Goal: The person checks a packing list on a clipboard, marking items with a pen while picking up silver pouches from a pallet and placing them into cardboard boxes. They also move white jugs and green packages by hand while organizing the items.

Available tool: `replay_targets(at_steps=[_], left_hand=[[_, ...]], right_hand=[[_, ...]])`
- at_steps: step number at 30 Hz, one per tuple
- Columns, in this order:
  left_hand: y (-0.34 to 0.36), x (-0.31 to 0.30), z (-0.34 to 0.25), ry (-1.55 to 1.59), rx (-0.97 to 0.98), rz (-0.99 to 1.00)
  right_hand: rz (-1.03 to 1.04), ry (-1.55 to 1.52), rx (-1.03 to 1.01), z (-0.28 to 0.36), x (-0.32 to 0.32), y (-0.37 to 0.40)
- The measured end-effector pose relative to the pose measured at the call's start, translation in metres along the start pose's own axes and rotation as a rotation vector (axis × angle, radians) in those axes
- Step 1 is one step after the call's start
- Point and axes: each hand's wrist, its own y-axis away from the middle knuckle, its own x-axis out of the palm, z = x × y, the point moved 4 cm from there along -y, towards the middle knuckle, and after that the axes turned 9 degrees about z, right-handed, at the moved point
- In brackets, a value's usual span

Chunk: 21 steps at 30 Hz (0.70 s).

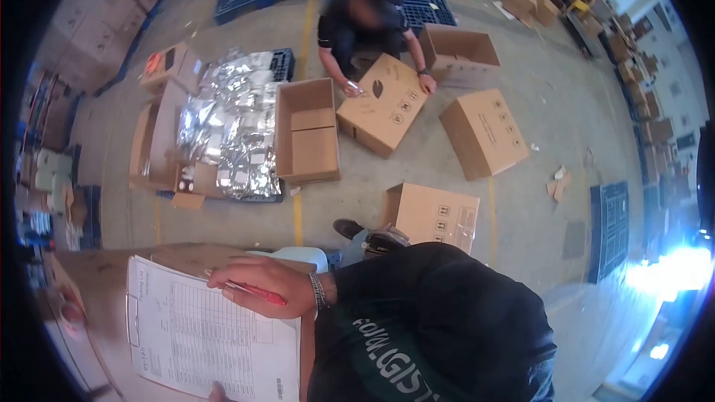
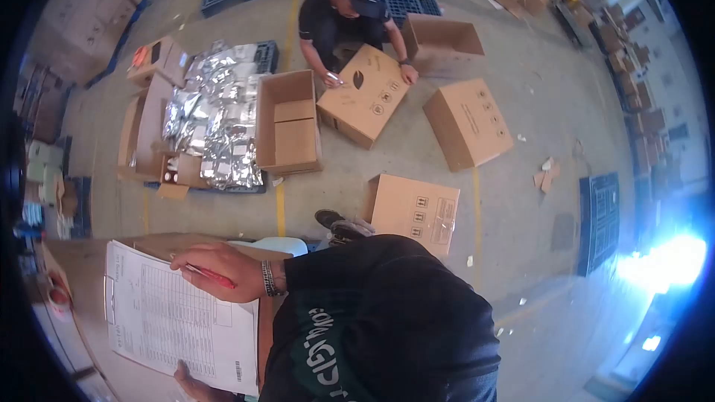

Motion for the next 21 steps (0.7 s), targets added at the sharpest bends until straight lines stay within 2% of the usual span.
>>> replay_targets(at_steps=[8,11,14,17,20,21], left_hand=[[-0.066,0.054,-0.022,-0.283,0.035,0.02],[-0.084,0.068,-0.026,-0.356,0.04,0.035],[-0.102,0.085,-0.031,-0.421,0.046,0.049],[-0.12,0.101,-0.036,-0.485,0.043,0.063],[-0.135,0.117,-0.038,-0.538,0.043,0.073],[-0.14,0.122,-0.039,-0.559,0.045,0.076]], right_hand=[[-0.297,0.1,0.045,-0.026,-0.083,0.003],[-0.325,0.057,0.129,-0.043,-0.102,0.009],[-0.449,-0.017,0.212,-0.057,-0.121,0.018],[-0.426,-0.041,0.374,-0.074,-0.142,0.021],[-0.484,-0.029,0.335,-0.106,-0.166,0.035],[-0.446,0.109,0.401,-0.115,-0.178,0.043]])
